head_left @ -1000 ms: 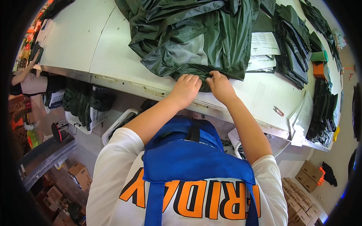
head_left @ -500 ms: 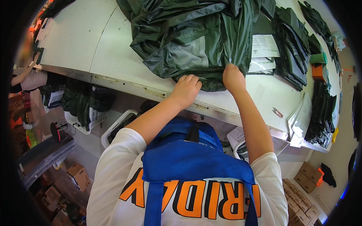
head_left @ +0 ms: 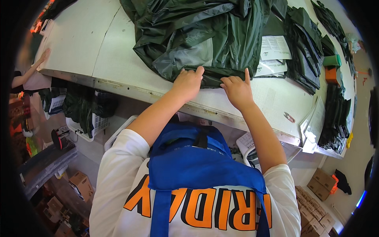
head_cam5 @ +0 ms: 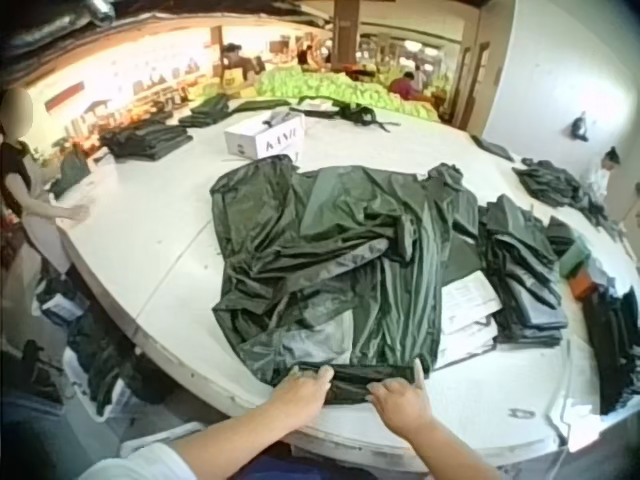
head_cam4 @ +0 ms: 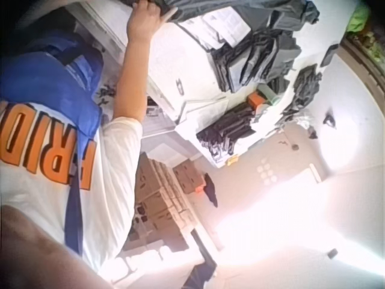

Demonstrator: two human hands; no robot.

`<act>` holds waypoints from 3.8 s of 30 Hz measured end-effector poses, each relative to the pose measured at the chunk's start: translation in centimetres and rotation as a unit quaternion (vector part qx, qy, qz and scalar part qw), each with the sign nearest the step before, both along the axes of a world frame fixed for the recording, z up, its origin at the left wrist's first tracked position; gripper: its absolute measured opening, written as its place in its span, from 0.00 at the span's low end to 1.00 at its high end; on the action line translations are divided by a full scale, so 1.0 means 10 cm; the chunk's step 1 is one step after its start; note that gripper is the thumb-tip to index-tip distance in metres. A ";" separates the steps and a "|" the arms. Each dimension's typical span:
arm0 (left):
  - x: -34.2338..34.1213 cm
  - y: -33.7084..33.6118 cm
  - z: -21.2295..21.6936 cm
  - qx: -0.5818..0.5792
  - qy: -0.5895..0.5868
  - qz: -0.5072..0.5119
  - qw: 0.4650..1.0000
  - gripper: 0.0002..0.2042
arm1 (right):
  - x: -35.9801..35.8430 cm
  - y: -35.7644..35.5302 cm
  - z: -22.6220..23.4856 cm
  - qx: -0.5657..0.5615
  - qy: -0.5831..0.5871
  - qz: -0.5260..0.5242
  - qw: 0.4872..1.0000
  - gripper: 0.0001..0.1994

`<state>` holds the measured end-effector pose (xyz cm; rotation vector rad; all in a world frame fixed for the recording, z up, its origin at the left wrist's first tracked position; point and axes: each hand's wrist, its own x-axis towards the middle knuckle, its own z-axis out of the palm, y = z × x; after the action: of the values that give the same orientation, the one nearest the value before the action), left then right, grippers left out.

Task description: The person folds a dark green jacket on a white table, aligns edges, and places it on a stack. They then unfold another jacket, cut off a tag with scissors, and fold it neatly before stacking it with others.

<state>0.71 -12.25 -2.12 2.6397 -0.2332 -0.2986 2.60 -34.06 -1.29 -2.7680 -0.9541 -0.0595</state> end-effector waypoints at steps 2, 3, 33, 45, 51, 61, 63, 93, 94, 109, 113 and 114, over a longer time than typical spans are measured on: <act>-0.04 0.05 0.09 0.027 -0.029 0.015 0.999 0.10 | 0.02 0.03 0.01 -0.032 -0.045 -0.023 0.998 0.08; -0.05 0.08 0.13 0.041 -0.043 0.023 0.998 0.11 | 0.03 0.06 0.01 -0.036 -0.029 -0.038 0.998 0.07; -0.03 0.11 0.45 0.070 -0.079 -0.111 0.988 0.11 | -0.10 0.23 -0.19 0.037 0.074 0.000 0.997 0.09; -0.34 -0.67 -0.07 0.007 -0.125 -0.050 0.991 0.11 | -0.17 -0.23 -0.22 0.107 0.082 -0.060 0.989 0.17; -0.33 -0.70 -0.17 -0.036 -0.093 0.013 0.995 0.07 | -0.16 -0.15 0.15 0.148 0.263 -0.160 0.940 0.10; -0.41 -0.54 0.02 -0.185 -0.015 0.054 0.981 0.09 | -0.26 -0.24 0.08 0.329 0.421 -0.158 0.830 0.08; -0.41 -0.53 0.10 -0.172 0.009 0.048 0.984 0.09 | -0.29 -0.23 0.09 0.333 0.421 -0.150 0.830 0.09; -0.82 1.24 0.54 -0.092 -0.192 0.208 0.955 0.09 | -0.60 -0.68 0.12 0.202 -0.024 -0.215 0.955 0.12; -0.78 1.05 0.57 -0.080 -0.207 0.155 0.963 0.11 | -0.59 -0.60 0.09 0.227 -0.025 -0.274 0.934 0.19; -0.31 -0.67 0.78 -0.368 -0.185 -0.068 0.909 0.10 | -0.63 -1.31 0.28 0.294 0.003 -0.292 0.910 0.32; -0.38 -0.49 0.75 -0.586 0.027 0.075 0.807 0.06 | -0.78 -2.96 -0.49 -0.057 -0.029 -0.525 0.848 0.35; -0.39 -0.45 0.75 -0.656 0.078 0.116 0.742 0.06 | -0.80 -3.27 -0.53 -0.049 0.032 -0.511 0.858 0.31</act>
<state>-3.22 -16.73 5.42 1.1919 -0.0093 -0.1541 -5.45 -66.81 -6.60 -2.9853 0.6241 -0.0783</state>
